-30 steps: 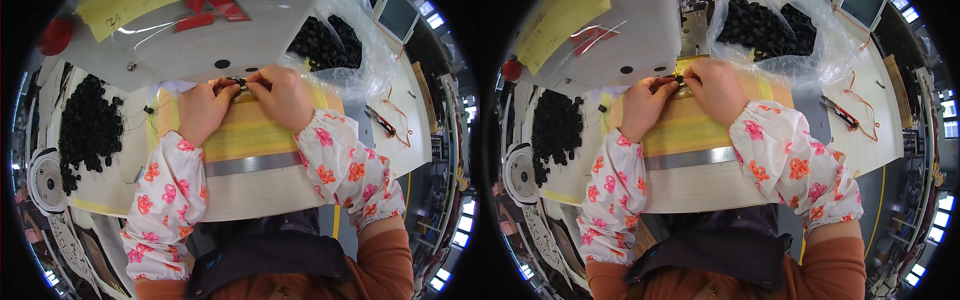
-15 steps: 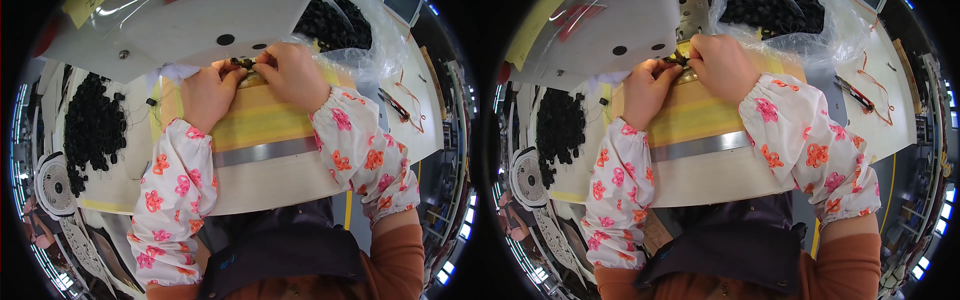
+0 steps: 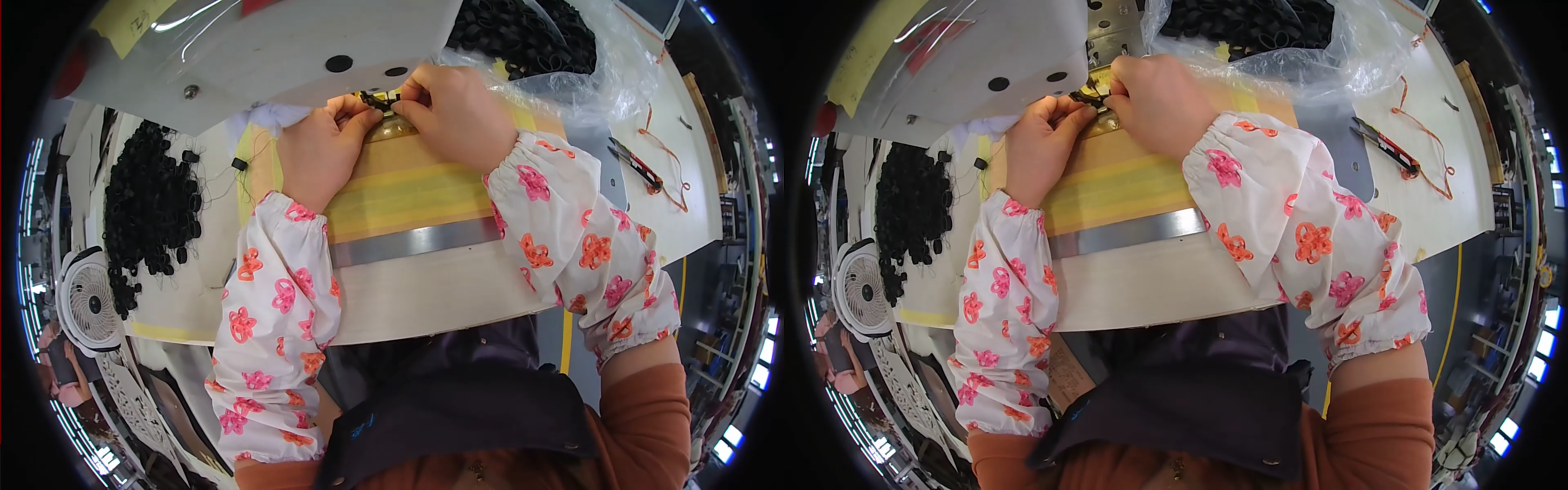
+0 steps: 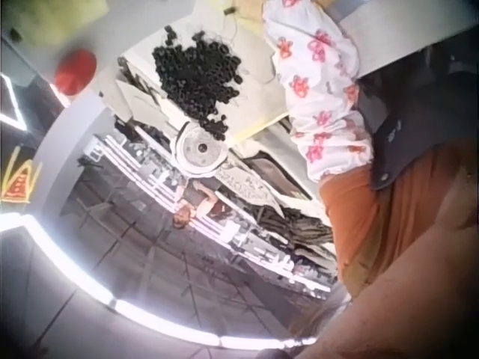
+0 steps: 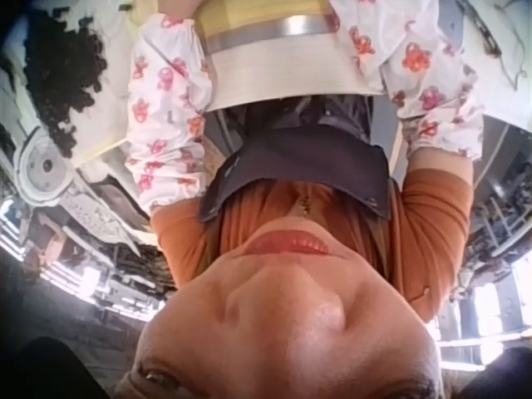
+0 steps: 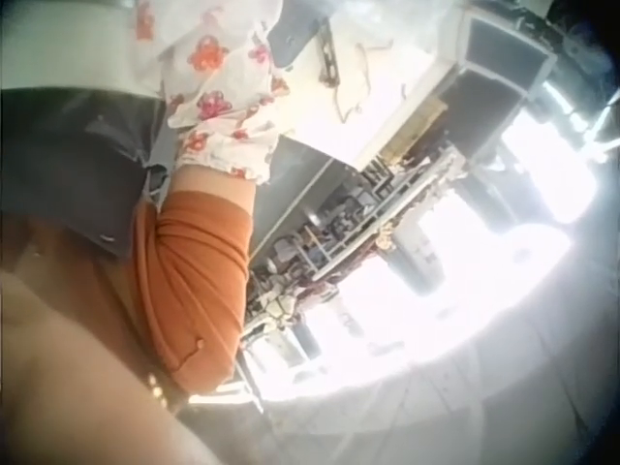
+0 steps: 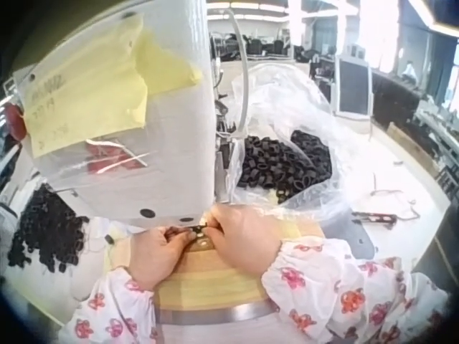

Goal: Manually assembling small black leather components at a workshop station.

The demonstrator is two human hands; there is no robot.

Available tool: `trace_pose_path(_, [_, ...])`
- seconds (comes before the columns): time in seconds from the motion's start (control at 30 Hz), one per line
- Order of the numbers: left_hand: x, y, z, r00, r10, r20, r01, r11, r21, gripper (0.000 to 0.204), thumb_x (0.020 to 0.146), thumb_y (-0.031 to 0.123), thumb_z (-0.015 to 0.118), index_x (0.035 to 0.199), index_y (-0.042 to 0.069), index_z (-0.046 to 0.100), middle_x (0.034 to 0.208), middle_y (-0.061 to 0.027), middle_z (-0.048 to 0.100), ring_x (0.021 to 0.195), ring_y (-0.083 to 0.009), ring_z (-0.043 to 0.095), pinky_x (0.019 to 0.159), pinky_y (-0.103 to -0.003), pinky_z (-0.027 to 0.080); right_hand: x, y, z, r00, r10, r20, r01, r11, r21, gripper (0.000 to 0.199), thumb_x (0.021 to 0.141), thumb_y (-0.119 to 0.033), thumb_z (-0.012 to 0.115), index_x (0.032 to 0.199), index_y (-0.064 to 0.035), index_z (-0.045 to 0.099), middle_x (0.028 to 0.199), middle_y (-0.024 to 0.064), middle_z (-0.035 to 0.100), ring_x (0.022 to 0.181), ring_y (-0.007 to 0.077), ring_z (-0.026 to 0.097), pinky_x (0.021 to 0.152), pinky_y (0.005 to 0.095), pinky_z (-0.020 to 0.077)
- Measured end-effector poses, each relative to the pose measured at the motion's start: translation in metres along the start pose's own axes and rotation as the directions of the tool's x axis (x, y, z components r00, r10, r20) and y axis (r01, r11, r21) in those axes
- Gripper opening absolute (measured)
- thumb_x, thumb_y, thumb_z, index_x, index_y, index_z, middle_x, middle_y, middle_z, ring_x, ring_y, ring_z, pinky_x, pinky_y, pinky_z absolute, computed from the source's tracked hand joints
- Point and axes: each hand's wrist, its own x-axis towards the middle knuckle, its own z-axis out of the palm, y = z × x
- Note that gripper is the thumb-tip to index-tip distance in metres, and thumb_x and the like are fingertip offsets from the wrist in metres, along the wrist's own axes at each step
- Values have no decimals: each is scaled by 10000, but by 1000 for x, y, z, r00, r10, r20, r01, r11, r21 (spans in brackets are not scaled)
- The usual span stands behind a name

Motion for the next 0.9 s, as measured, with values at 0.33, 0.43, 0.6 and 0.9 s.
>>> trace_pose_path(0.33, [1,11,-3,999,53,-12,-51,990,134,273,736,281,647,772,14,605,579,-60,565,496,-106,511,487,-261,397,-3,8,1,1000,-8,-26,11,991,137,134,669,-75,638,684,8,534,612,124,579,528,244,566,484,312,435])
trace_pose_path(0.43, [-6,9,-5,975,222,-22,-213,956,200,178,772,210,588,829,42,603,608,-102,574,515,-218,545,498,-314,418,-9,10,-1,998,-17,-62,26,989,147,138,686,-89,640,692,10,544,614,117,585,532,223,574,487,304,440])
trace_pose_path(0.6, [-44,19,4,881,464,92,-472,872,131,108,780,177,545,830,107,612,625,-118,571,577,-302,558,519,-373,436,-19,-4,-12,997,54,62,-65,979,192,182,698,-133,668,731,12,562,602,80,588,555,154,585,499,278,457])
trace_pose_path(0.9, [-19,15,-12,873,487,-24,-488,872,-39,152,795,136,546,902,62,625,668,-88,605,586,-232,567,553,-301,443,-27,-20,-15,962,13,271,-102,943,316,152,730,-89,636,816,1,548,664,56,576,589,113,554,532,263,444])
